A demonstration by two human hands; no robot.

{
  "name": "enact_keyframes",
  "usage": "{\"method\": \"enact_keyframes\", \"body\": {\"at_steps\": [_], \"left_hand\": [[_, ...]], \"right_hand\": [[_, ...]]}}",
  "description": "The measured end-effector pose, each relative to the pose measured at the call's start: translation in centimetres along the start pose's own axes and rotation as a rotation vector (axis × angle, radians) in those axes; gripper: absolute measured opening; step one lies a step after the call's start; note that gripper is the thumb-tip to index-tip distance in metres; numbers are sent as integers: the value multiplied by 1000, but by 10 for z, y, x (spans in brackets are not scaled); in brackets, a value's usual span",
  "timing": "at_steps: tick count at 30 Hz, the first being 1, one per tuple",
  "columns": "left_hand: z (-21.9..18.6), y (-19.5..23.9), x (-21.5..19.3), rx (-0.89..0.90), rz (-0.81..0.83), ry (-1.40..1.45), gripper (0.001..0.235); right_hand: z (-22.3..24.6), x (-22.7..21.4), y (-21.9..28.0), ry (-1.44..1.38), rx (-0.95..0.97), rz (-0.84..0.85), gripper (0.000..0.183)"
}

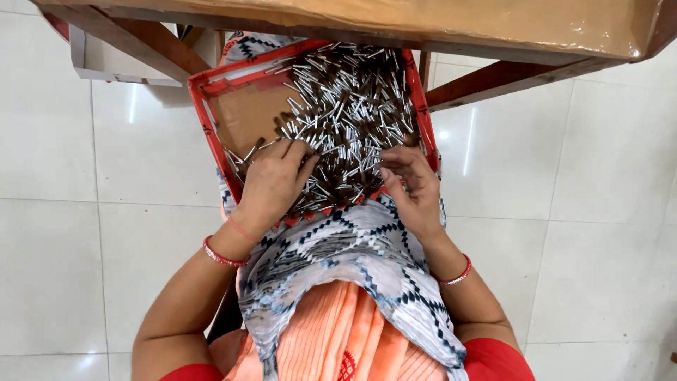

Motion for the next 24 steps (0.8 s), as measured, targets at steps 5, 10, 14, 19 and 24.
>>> {"method": "enact_keyframes", "body": {"at_steps": [5, 10, 14, 19, 24], "left_hand": [[3, 21, -5, -55, -24, -95, 37], [-3, 16, 17, -56, -31, -215, 48], [-3, 20, 38, -87, 12, -225, 36], [7, 26, 45, -75, -2, -205, 23], [22, 12, 19, -118, -25, 134, 19]], "right_hand": [[-14, 9, 15, -139, 115, 35, 23], [-18, 23, 16, -184, 159, 65, 22], [-20, 24, 19, -197, 161, 66, 22], [-33, 24, 26, -281, 274, 65, 24], [-44, 47, 28, -546, 489, 145, 40]]}}
Point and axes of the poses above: each hand's wrist, its own y-axis away from the middle knuckle, its own x-axis out of the palm, z = x × y, the point moved 8 cm from there along -y, towards the middle knuckle, and after that the axes turned 8 degrees about -y, right-handed, at the moved point
